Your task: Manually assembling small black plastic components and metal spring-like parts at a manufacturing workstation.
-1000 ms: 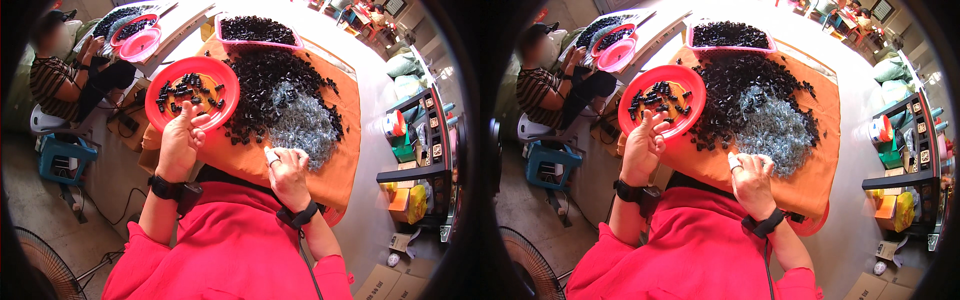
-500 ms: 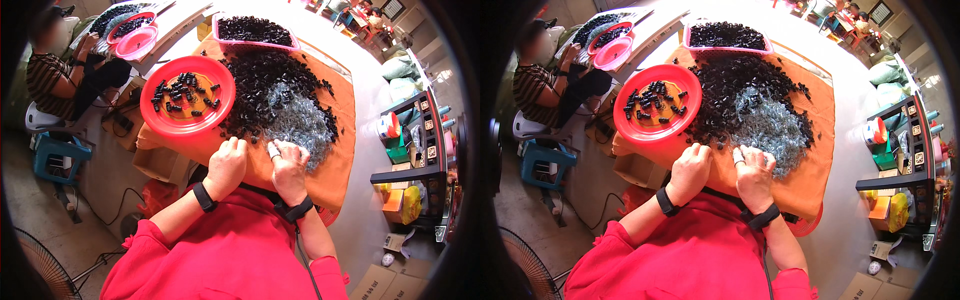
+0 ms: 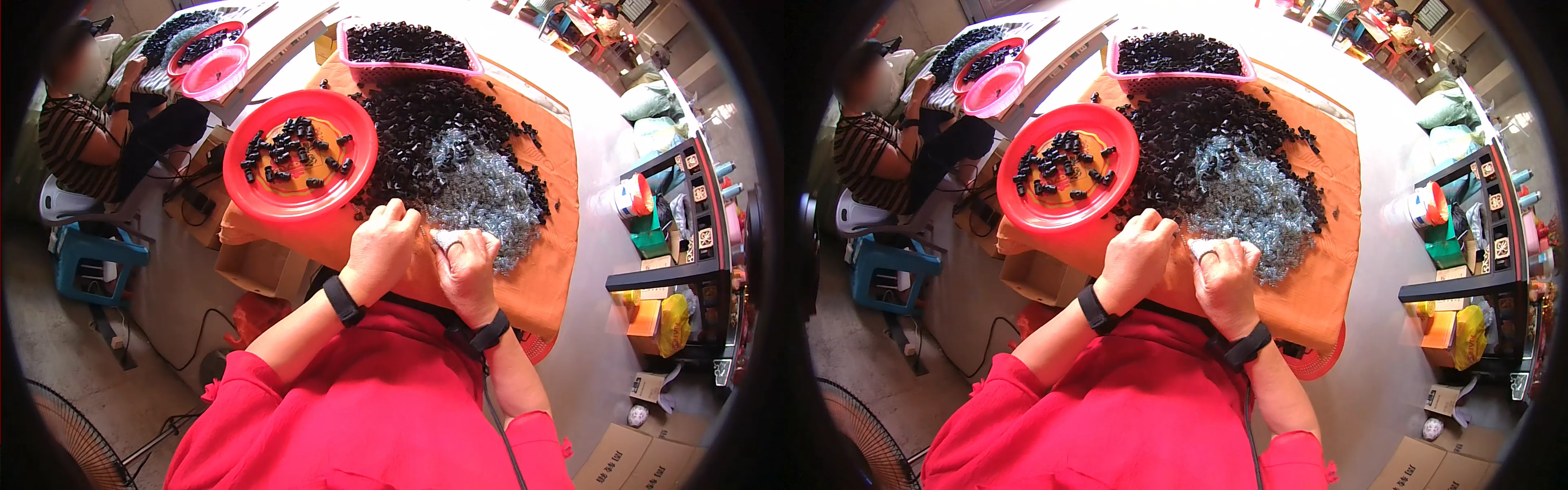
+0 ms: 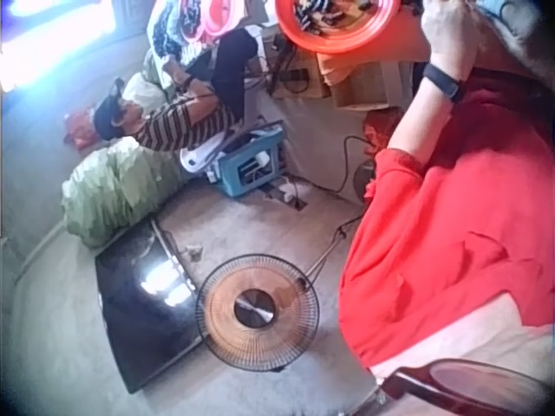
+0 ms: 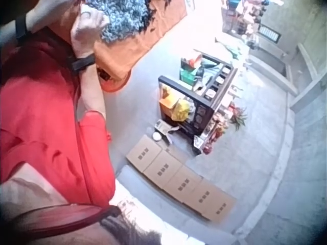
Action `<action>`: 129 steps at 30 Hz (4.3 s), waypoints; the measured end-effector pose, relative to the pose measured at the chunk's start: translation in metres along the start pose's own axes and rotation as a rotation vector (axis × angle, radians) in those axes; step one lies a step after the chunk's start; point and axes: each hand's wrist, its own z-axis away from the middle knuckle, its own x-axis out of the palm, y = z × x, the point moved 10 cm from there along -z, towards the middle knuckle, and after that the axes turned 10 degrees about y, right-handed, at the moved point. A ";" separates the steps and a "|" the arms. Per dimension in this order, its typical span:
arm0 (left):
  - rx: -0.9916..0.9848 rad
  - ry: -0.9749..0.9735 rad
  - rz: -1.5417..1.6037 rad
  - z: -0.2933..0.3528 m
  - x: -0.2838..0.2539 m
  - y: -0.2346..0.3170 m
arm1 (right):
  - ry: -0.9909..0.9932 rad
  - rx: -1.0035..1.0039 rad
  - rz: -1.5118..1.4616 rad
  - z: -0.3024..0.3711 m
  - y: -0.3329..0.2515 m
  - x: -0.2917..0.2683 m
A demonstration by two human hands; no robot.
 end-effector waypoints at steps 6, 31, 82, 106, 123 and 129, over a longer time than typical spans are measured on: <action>-0.017 -0.022 0.005 0.012 0.006 0.000 | -0.042 0.048 -0.029 0.006 0.007 0.001; -0.130 0.046 -0.035 0.014 -0.020 -0.023 | -0.249 -0.107 0.112 0.010 -0.020 0.017; -0.769 -0.260 1.025 0.065 0.030 -0.023 | -0.074 0.523 -0.465 0.019 0.032 -0.019; -0.958 -0.511 1.610 0.050 0.040 -0.009 | -0.173 0.393 -0.419 -0.018 0.017 -0.007; -0.996 -0.548 1.576 0.061 0.050 -0.010 | -0.132 0.309 -0.380 -0.022 0.005 -0.011; -1.049 -0.559 1.566 0.061 0.048 -0.010 | -0.124 0.323 -0.381 -0.017 0.006 -0.012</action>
